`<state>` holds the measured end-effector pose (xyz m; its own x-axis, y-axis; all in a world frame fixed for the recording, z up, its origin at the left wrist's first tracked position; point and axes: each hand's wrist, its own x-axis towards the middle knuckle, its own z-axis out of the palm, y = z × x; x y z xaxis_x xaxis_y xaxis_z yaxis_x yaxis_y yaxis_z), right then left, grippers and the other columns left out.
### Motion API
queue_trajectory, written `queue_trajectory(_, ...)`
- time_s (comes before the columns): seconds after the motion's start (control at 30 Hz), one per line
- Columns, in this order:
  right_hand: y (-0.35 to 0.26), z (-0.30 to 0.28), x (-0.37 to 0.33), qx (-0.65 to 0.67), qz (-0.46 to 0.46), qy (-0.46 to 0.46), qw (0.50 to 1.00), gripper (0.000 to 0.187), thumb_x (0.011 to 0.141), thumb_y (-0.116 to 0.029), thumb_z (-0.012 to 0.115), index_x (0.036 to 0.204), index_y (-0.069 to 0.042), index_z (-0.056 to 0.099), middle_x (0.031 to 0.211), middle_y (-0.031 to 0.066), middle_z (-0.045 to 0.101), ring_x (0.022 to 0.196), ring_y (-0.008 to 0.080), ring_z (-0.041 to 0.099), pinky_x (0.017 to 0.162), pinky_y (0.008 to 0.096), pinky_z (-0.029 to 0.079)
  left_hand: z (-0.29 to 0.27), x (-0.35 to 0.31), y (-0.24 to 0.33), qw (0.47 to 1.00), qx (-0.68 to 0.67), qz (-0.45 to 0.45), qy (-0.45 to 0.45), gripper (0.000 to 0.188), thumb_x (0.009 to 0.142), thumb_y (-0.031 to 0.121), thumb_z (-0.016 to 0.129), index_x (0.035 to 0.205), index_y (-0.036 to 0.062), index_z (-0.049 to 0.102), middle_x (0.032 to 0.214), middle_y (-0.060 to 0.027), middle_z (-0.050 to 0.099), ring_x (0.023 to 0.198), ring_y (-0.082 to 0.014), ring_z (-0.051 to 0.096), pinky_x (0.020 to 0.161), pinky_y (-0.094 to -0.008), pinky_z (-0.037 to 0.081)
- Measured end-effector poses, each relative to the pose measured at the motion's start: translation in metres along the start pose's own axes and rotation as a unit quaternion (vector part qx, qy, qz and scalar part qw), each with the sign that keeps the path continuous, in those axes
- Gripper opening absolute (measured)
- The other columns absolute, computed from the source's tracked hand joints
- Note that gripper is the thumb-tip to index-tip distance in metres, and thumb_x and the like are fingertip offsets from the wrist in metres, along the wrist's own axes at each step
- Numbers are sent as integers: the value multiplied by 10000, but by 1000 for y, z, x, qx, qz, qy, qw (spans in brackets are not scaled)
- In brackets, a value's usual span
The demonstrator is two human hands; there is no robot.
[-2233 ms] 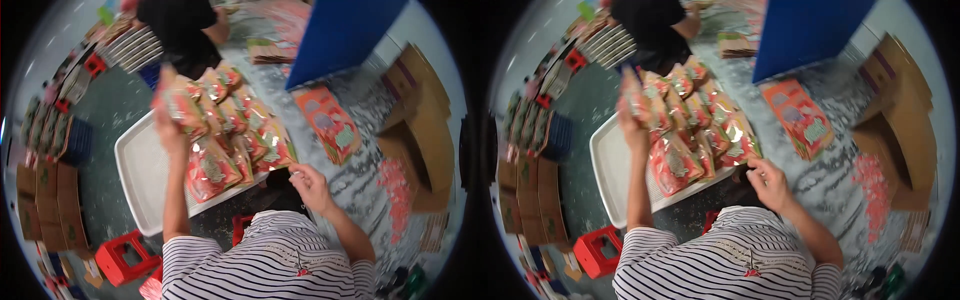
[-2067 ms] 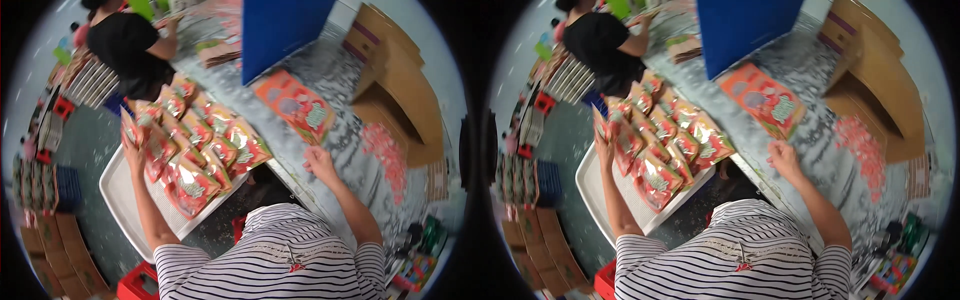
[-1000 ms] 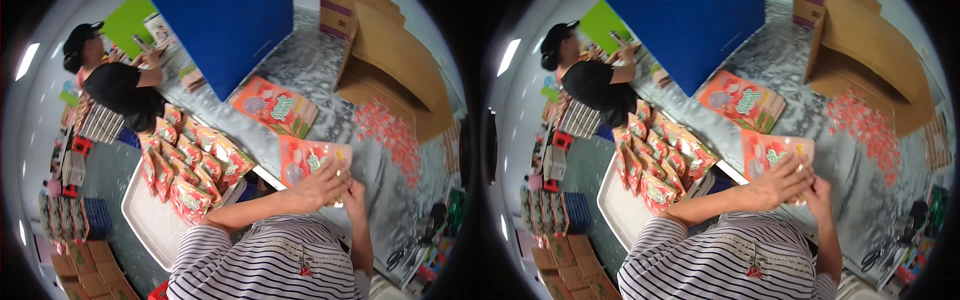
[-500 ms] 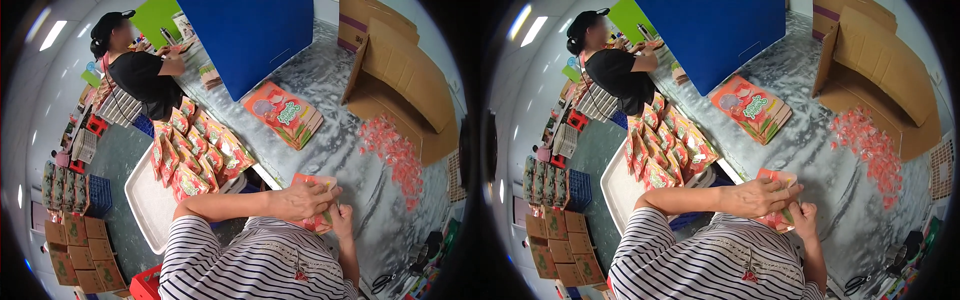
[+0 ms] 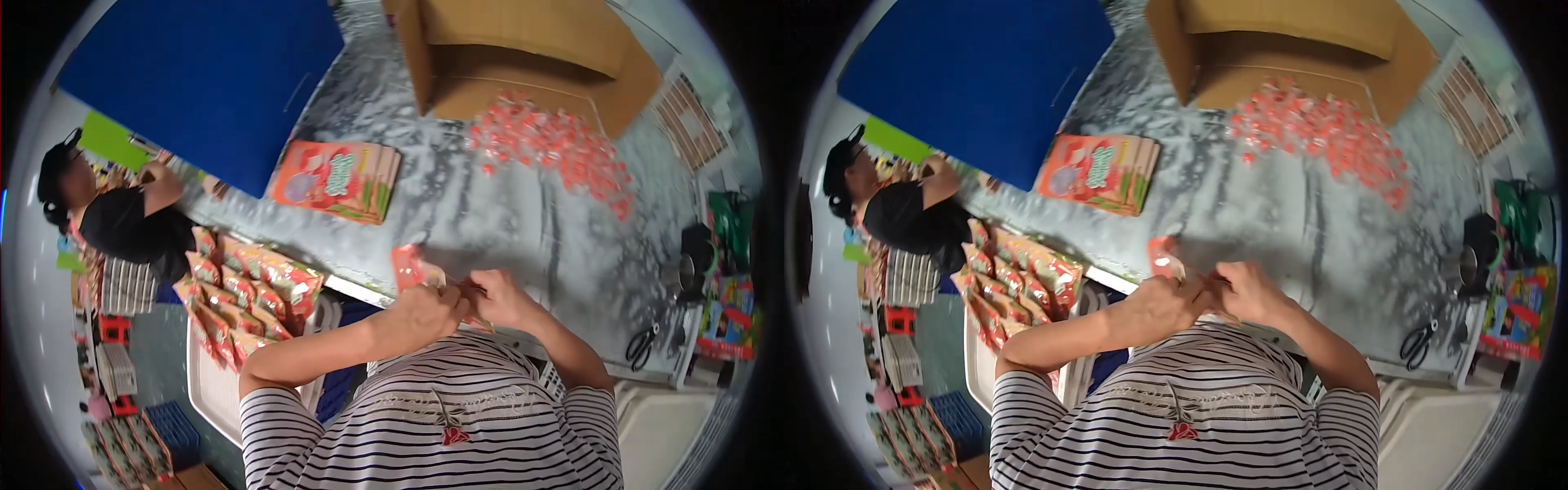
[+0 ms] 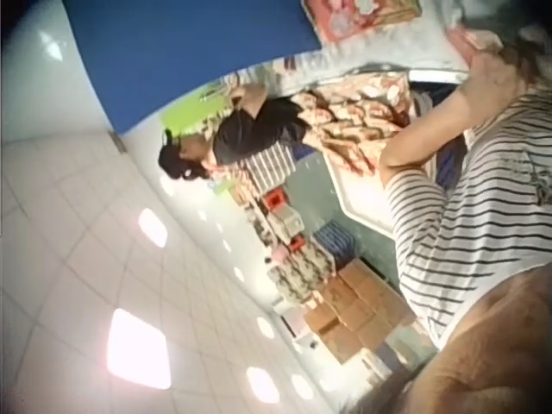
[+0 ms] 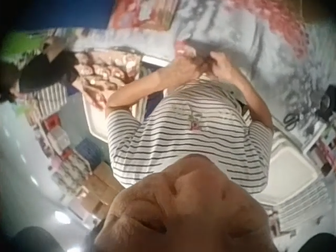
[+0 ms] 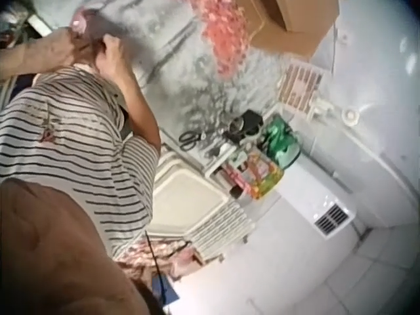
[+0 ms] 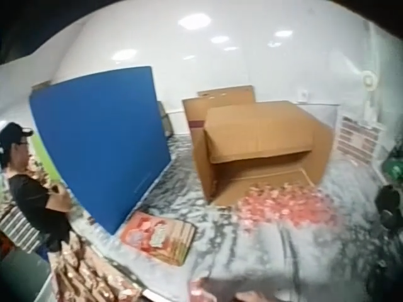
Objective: Picking up individual candies and placing them into retail bags for packaging.
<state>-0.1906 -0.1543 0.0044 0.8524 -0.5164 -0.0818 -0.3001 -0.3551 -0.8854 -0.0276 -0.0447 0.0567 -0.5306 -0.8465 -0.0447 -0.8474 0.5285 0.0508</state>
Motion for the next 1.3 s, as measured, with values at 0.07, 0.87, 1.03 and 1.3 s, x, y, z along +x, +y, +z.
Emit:
queue_trajectory(0.07,18,0,4,-1,50,14,999,162,806,-64,584,934,11,648,819,209,660,743,292,663,649,354,502,-16,8,-4,997,-16,75,23,229,731,84,582,937,-16,582,814,-121,549,699,-235,607,538,-324,495)
queue_trajectory(0.87,117,-34,122,-446,-6,226,866,698,868,-455,590,1424,-99,363,1447,237,312,1306,470,279,1086,546,234,5,-50,17,919,-312,-214,109,352,811,151,610,1146,48,579,915,-147,633,890,-328,577,691,-447,514)
queue_trajectory(1.03,91,-6,85,-423,-64,223,876,561,920,-368,543,1387,-86,414,1406,213,380,1268,416,345,1059,503,285,0,-58,12,913,-292,-246,141,308,812,174,642,1104,79,618,973,-114,632,858,-328,588,691,-434,510)
queue_trajectory(1.3,67,-27,77,-368,-47,210,905,418,884,-288,599,1232,-61,553,1321,202,448,1214,396,395,1042,463,313,9,-58,19,918,-279,-241,144,284,808,175,639,1073,73,618,931,-117,635,828,-319,591,628,-439,519)
